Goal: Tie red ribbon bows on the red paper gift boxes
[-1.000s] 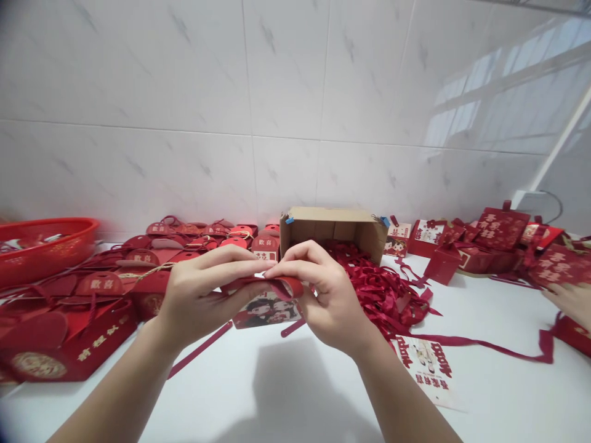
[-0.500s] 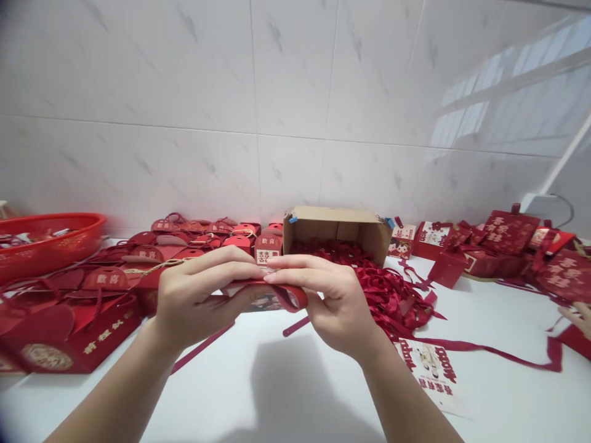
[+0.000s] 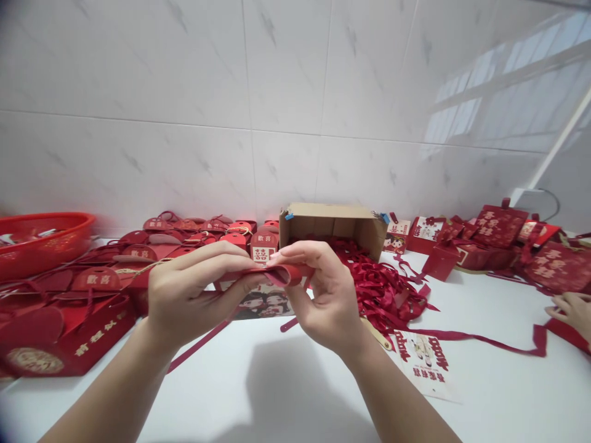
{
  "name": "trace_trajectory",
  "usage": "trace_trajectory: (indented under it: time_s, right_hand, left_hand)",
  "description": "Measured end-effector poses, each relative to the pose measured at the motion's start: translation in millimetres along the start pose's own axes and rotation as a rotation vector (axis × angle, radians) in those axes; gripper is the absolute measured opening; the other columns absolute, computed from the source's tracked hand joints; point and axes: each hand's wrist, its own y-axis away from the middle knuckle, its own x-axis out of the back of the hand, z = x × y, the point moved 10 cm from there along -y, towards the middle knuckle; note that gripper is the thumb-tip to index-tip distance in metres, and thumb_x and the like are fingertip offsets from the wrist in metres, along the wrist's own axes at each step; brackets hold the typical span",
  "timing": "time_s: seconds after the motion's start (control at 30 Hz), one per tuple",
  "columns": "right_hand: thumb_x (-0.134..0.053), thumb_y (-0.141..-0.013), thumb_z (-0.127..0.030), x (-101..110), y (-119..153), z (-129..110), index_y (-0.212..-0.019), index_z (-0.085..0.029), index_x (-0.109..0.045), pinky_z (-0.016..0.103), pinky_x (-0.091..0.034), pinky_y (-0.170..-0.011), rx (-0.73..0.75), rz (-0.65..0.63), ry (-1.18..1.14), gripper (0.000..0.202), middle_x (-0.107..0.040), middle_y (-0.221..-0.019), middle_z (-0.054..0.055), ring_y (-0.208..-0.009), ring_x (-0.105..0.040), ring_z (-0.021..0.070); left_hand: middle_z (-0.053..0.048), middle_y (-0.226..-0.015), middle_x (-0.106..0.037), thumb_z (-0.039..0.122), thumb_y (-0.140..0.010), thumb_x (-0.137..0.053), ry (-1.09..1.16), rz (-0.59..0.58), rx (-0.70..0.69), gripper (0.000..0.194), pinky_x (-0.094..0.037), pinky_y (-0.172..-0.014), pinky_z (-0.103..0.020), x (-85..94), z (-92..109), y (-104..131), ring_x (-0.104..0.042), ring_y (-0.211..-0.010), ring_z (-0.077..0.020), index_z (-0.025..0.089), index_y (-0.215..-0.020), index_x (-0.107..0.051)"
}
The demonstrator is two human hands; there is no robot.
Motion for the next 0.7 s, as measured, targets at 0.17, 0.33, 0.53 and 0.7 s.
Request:
trace_trajectory:
  time_s: [0.17,0.33,0.53,0.7]
  right_hand:
    - [-0.058,-0.071,-0.004,-2,2,-8,-0.1,-0.024,-0.051,0.037,-0.054,-0.083,0.103,-0.001,0.053,0.036,-0.061,-0.097,0.005,-0.096,-0.061,0.0202]
    - [-0.063,-0.073,-0.011,-3,-2,-3,-0.107,-0.025,-0.047,0.034,-0.054,-0.084,0.052,-0.025,0.091,0.04,-0.059,-0.103,0.004,-0.097,-0.06,0.018]
    - [-0.05,-0.081,-0.008,-3,-9,8,-0.111,-0.027,-0.052,0.029,-0.054,-0.081,-0.124,-0.155,0.139,0.036,-0.064,-0.101,0.0,-0.091,-0.062,0.0129]
    - [-0.057,-0.074,-0.012,49,-10,53,-0.109,-0.022,-0.056,0.03,-0.055,-0.07,-0.453,-0.146,0.297,0.036,-0.067,-0.088,0.003,-0.083,-0.065,0.0167]
  left_hand:
    - [0.001,-0.068,-0.065,0.012,-0.069,-0.068,-0.024,-0.019,0.084,0.007,-0.05,-0.058,-0.018,-3.3,-8,1,-0.061,-0.061,-0.0093,0.017,-0.071,-0.064]
    - [0.002,-0.067,-0.065,0.016,-0.071,-0.066,-0.053,-0.049,0.21,0.004,-0.047,-0.053,-0.019,-8.7,-24,2,-0.059,-0.058,-0.0093,0.018,-0.07,-0.063]
    - [0.001,-0.08,-0.066,0.025,-0.076,-0.063,-0.098,-0.247,0.262,0.007,-0.048,-0.064,-0.023,-24.1,-25,2,-0.061,-0.071,-0.0127,0.022,-0.082,-0.063]
    - [0.001,-0.111,-0.06,0.039,-0.076,-0.06,-0.246,-0.265,0.283,0.042,-0.047,-0.081,-0.029,-13.2,-25,2,-0.058,-0.097,-0.019,0.03,-0.116,-0.052]
